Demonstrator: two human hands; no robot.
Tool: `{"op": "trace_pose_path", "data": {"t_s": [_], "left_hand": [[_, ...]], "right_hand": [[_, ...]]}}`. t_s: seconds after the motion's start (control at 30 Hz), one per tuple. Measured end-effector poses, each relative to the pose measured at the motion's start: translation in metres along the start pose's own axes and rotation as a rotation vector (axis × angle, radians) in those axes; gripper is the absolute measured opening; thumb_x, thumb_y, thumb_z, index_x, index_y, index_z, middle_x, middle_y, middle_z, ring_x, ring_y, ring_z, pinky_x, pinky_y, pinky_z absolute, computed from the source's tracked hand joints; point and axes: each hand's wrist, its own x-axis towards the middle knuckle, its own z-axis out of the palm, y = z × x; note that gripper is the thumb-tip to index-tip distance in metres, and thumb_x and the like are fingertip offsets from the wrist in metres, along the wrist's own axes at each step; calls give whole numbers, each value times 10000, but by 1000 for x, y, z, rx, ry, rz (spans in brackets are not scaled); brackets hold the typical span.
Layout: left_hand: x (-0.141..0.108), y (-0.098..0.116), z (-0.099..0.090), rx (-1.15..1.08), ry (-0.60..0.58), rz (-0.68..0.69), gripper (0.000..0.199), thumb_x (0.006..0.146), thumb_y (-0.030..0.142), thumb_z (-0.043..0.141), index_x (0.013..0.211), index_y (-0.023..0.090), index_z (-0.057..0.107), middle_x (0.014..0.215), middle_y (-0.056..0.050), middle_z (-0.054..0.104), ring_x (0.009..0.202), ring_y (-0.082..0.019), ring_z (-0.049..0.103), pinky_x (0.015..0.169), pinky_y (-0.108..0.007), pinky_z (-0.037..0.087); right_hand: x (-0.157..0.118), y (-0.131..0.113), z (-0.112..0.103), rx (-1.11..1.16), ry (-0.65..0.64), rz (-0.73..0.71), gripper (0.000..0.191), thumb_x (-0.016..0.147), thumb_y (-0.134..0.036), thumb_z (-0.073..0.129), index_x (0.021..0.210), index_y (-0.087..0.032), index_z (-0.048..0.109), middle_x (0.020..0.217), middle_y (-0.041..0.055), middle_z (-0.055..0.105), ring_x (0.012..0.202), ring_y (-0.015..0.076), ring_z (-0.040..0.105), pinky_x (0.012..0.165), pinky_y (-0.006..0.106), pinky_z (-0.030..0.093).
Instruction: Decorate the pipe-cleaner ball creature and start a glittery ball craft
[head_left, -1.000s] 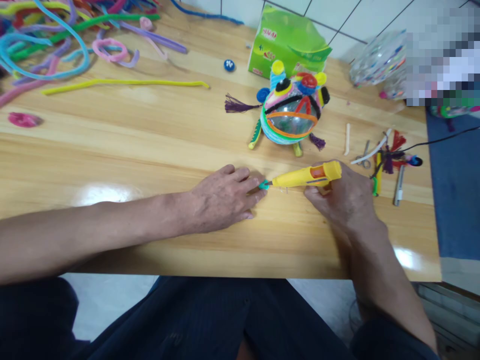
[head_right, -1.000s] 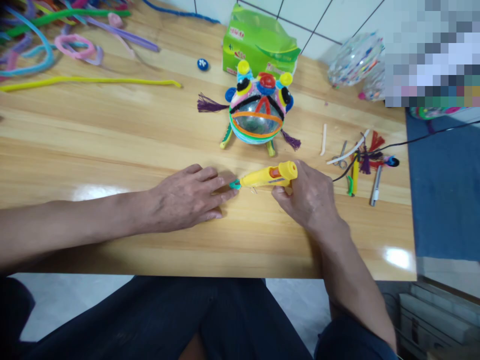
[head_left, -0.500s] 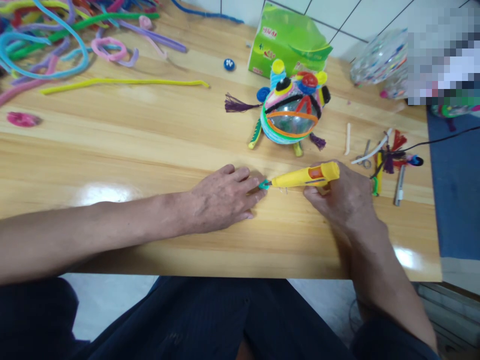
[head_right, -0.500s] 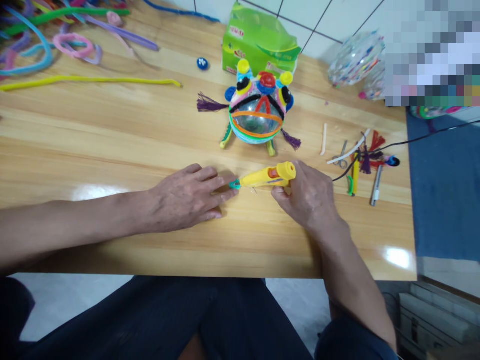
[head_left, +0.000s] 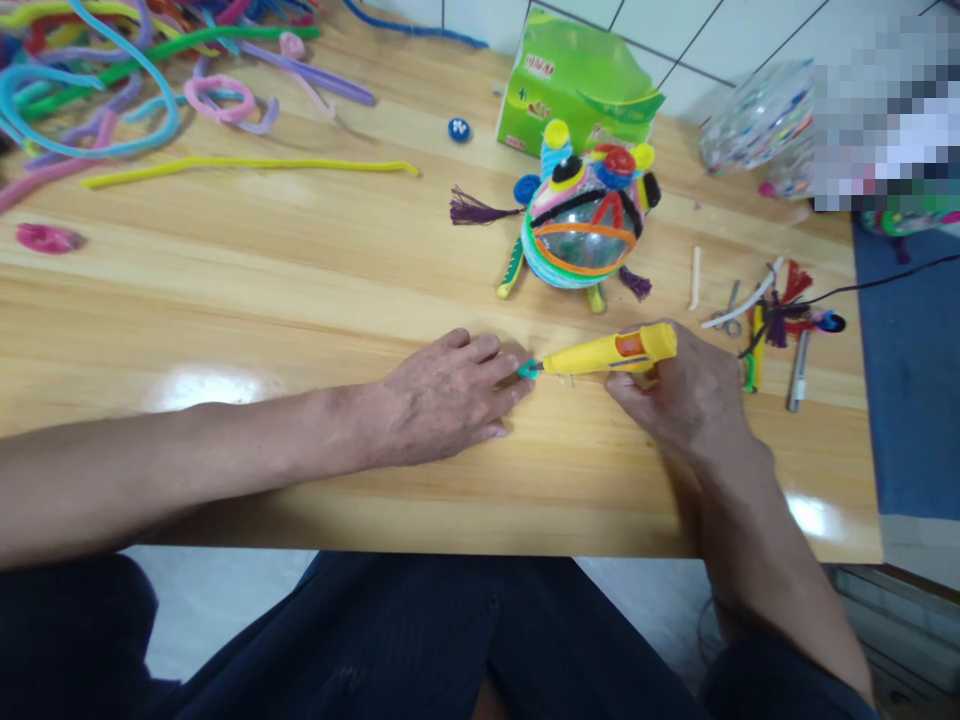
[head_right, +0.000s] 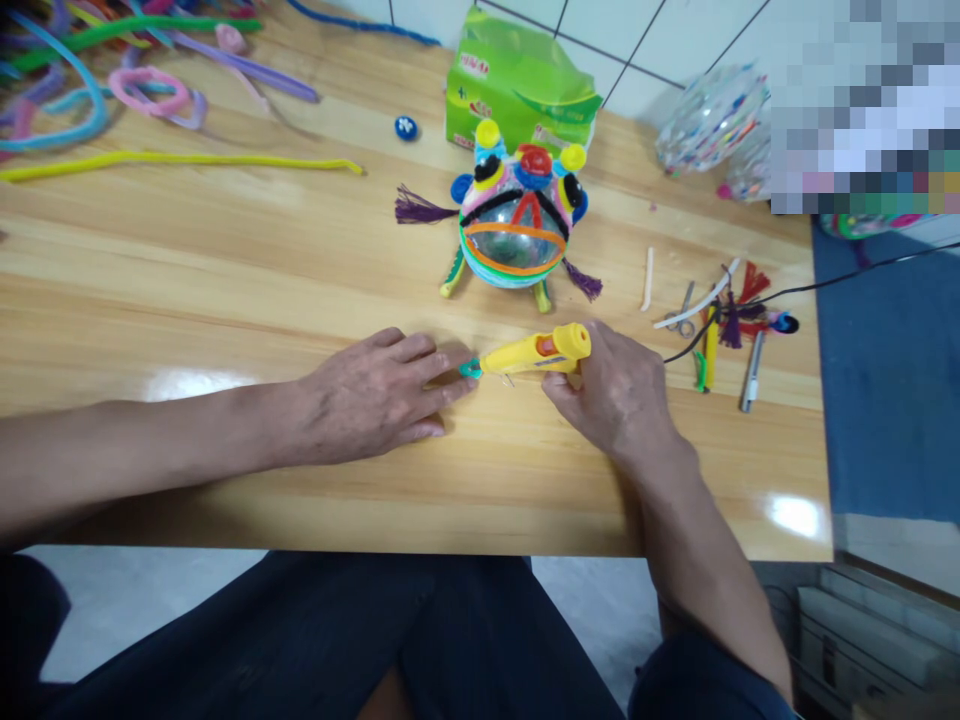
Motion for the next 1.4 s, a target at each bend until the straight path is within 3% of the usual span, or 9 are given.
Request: {"op": "trace_pose_path", "data": {"t_s": [0.23,0.43,0.57,0.67,0.73,0.87,1.1,1.3,1.4], "left_hand": [[0,0,2,-1,-3,-5,479,1102,510,605,1476,216,664,1519,-126,645,1287,-315,587,967,-437,469],[1,0,6,9,24,3,467,1111,525,585,1453,222,680,1465,-126,678,1250,-316,605,948,-446,460],[1,-1,11,17,87,19,474,1091,520,630,1448,213,679,1454,-124,689,1216,-317,616,930,-448,459],[0,-2,17,10,150,27,462,1066,507,678,1414,204,696,1419,-123,707,1196,-314,620,935,-443,459],[0,-3,20,-5,181,36,442,1059,490,693,1392,199,707,1396,-124,717,1195,-311,621,944,-436,459],[1,-3,21,-26,188,32,428,1060,466,688,1392,196,708,1404,-127,714,1192,-310,627,944,-436,470],[0,-3,21,-3,153,20,448,1071,475,661,1426,206,698,1481,-133,685,1219,-316,640,966,-450,486],[2,-3,22,-11,143,20,449,1072,473,663,1440,217,692,1484,-116,691,1221,-305,641,985,-442,486],[2,-3,21,2,140,21,442,1074,482,660,1423,213,699,1473,-120,693,1215,-306,637,976,-440,484]], "right_hand": [[1,4,-3,179,87,70,177,834,-416,712,902,-253,700,735,36,721,623,250,676,583,369,510],[2,5,-15,676,75,191,250,848,-491,842,826,-273,720,748,-4,743,664,211,671,586,339,510],[10,27,-17,868,291,319,254,849,-495,838,853,-274,713,806,0,741,707,203,659,644,347,532],[22,62,-15,822,499,444,215,879,-466,779,842,-270,699,742,4,665,647,182,583,618,344,480],[32,85,-11,686,518,556,207,876,-457,746,826,-265,686,702,0,626,615,180,539,601,352,448],[50,112,7,431,421,703,217,829,-414,717,909,-213,714,827,28,705,752,220,633,761,392,520],[83,135,40,331,372,697,295,881,-403,651,1085,-200,715,1109,116,788,1027,295,722,963,456,563],[102,144,45,290,199,701,305,882,-416,650,1064,-184,728,1105,153,785,1061,336,724,982,469,565],[91,144,41,244,222,681,357,840,-435,703,1090,-179,719,1116,154,770,1081,334,706,1017,494,560]]}}
